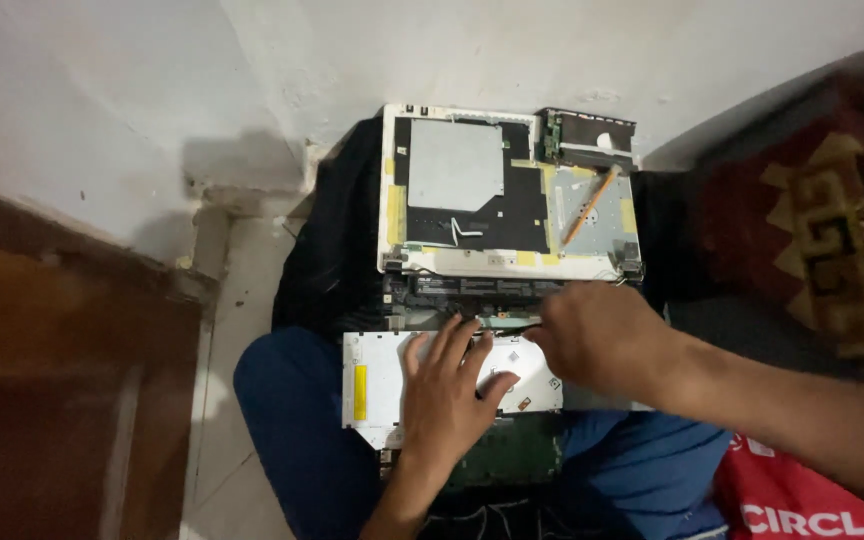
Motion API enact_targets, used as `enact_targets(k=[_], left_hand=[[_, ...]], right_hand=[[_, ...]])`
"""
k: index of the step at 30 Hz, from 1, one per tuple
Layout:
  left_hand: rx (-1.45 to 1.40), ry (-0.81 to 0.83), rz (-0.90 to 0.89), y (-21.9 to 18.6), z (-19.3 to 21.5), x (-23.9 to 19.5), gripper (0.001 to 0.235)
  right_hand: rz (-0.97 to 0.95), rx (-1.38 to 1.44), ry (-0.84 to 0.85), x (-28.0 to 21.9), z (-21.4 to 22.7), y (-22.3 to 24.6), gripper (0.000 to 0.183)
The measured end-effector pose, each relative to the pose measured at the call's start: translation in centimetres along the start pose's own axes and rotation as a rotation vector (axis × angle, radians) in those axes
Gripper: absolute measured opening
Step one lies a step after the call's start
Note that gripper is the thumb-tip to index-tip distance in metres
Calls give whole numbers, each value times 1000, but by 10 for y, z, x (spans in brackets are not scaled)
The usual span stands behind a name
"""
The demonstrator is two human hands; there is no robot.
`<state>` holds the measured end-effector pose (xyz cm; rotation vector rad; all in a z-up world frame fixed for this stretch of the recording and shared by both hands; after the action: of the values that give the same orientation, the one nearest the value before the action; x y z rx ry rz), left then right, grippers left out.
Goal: The person disassembles a laptop by removing the back cover and unscrewing internal components. They use a screwdriver to remove screws and a prying tool to separate parts, placing removed components aside.
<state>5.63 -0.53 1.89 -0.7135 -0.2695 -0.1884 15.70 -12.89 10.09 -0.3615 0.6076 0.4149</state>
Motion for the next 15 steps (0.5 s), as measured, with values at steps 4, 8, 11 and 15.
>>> enact_targets(k=[4, 8, 11, 15], left_hand=[[42, -21, -12, -1, -1, 1, 48], [68, 0, 2, 2, -3, 1, 50], [41, -12, -4, 1, -1, 2, 49], [54, -3, -4, -1, 0, 2, 50]], right_hand=[[302, -203, -151, 6, -23, 12, 23], [644, -345, -156, 1, -13, 30, 12], [880, -603, -273, -13, -10, 40, 21], [978, -651, -372, -22, -7, 46, 26]])
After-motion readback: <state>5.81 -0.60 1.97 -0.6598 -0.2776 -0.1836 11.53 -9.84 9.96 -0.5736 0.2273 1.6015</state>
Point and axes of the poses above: each hand's wrist, its own x-axis towards the middle knuckle, its own z-axis out of the back of the hand, y = z × x, the point moved 6 cm from there along x, towards the middle knuckle, and after that the axes turned 4 degrees about -x, right-handed, at the moved point
